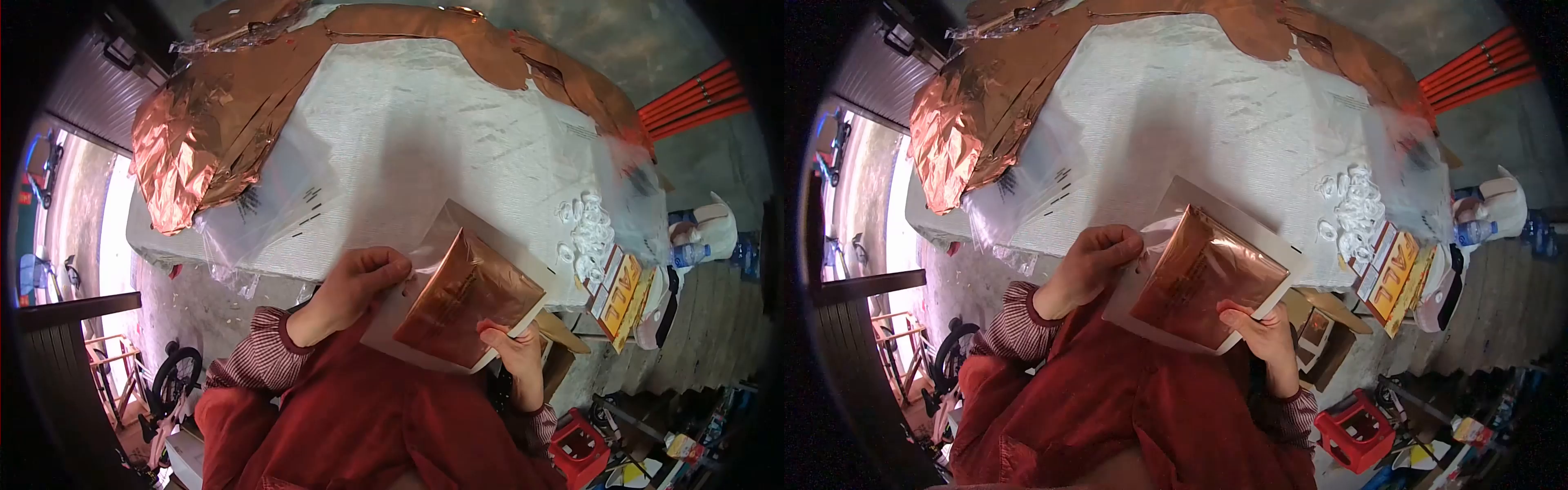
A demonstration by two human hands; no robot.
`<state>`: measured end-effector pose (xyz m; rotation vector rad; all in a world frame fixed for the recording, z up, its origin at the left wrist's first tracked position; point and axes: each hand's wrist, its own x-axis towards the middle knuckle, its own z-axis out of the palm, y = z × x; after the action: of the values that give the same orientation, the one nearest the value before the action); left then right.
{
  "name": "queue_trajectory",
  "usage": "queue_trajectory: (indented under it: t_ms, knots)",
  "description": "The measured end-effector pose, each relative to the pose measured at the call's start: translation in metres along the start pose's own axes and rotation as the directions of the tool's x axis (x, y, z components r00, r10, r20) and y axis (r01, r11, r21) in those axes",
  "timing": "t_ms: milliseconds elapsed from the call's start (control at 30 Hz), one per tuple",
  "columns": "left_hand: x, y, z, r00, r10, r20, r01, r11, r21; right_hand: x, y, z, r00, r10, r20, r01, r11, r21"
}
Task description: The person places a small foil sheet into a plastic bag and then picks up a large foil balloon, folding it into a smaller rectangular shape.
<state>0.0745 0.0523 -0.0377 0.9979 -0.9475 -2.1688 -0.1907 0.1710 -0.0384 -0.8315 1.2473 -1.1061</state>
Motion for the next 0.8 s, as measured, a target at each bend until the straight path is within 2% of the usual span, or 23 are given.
queue_trajectory:
  t_ms: [100, 167, 200, 267, 300, 333, 367, 400, 433, 467, 500, 533, 600, 633, 700, 767, 800]
  knots:
    - [0.001, -0.001, 0.002, 1.000, -0.005, 0.018, 0.007, 0.995, -0.103, 0.006, 0.002, -0.003, 0.999, 0.004, 0.044, -0.006, 1.000, 0.027]
    - [-0.001, 0.008, 0.008, 0.991, 0.108, -0.081, -0.102, 0.992, 0.073, 0.010, 0.001, -0.003, 0.999, -0.013, 0.053, 0.012, 1.000, 0.029]
    - [-0.002, 0.014, 0.011, 0.991, 0.111, -0.081, -0.105, 0.992, 0.075, 0.011, 0.000, -0.003, 0.999, 0.000, 0.037, 0.000, 1.000, 0.002]
    - [0.001, 0.027, 0.013, 0.980, 0.193, -0.040, -0.175, 0.946, 0.273, 0.015, -0.004, -0.005, 1.000, 0.010, 0.023, -0.009, 1.000, -0.024]
    - [0.006, 0.031, 0.011, 0.980, 0.194, -0.041, -0.176, 0.946, 0.274, 0.020, -0.006, -0.007, 0.999, -0.019, 0.025, 0.020, 1.000, -0.013]
    - [0.016, 0.039, 0.008, 0.964, 0.267, -0.007, -0.248, 0.905, 0.345, 0.026, -0.011, -0.007, 0.998, -0.049, 0.026, 0.049, 0.999, -0.003]
    - [0.027, 0.047, 0.006, 0.941, 0.337, 0.035, -0.321, 0.854, 0.410, 0.035, -0.023, -0.005, 0.993, -0.118, 0.000, 0.117, 0.983, -0.144]
    - [0.040, 0.061, 0.009, 0.941, 0.338, -0.028, -0.298, 0.865, 0.404, 0.048, -0.039, -0.002, 0.981, -0.192, -0.017, 0.179, 0.942, -0.285]
    - [0.055, 0.075, 0.013, 0.938, 0.336, -0.090, -0.276, 0.876, 0.395, 0.061, -0.050, -0.008, 0.990, -0.133, -0.041, 0.101, 0.891, -0.442]
    - [0.070, 0.086, 0.014, 0.933, 0.352, -0.078, -0.324, 0.913, 0.247, 0.079, -0.066, -0.005, 0.983, -0.186, 0.009, 0.175, 0.907, -0.382]
    - [0.085, 0.097, 0.015, 0.926, 0.372, -0.068, -0.365, 0.926, 0.094, 0.098, -0.079, 0.000, 0.990, -0.137, -0.045, 0.115, 0.940, -0.321]
    - [0.102, 0.106, 0.011, 0.920, 0.386, -0.060, -0.380, 0.920, 0.096, 0.119, -0.089, -0.001, 0.995, -0.080, -0.065, 0.055, 0.942, -0.331]
    - [0.135, 0.115, -0.001, 0.894, 0.446, -0.047, -0.448, 0.893, -0.045, 0.160, -0.104, -0.002, 0.986, -0.167, -0.007, 0.151, 0.911, -0.383]
    - [0.139, 0.117, -0.005, 0.886, 0.462, -0.043, -0.464, 0.885, -0.042, 0.178, -0.107, -0.004, 0.972, -0.229, 0.049, 0.228, 0.876, -0.424]
    - [0.146, 0.120, -0.017, 0.861, 0.484, -0.157, -0.462, 0.873, 0.158, 0.206, -0.104, -0.008, 0.973, -0.204, 0.103, 0.229, 0.883, -0.409]
    - [0.153, 0.116, -0.029, 0.853, 0.484, -0.193, -0.457, 0.873, 0.168, 0.223, -0.098, -0.009, 0.974, -0.157, 0.163, 0.210, 0.897, -0.388]
    - [0.149, 0.116, -0.030, 0.856, 0.480, -0.191, -0.461, 0.876, 0.140, 0.221, -0.097, -0.001, 0.982, -0.147, 0.121, 0.185, 0.889, -0.418]
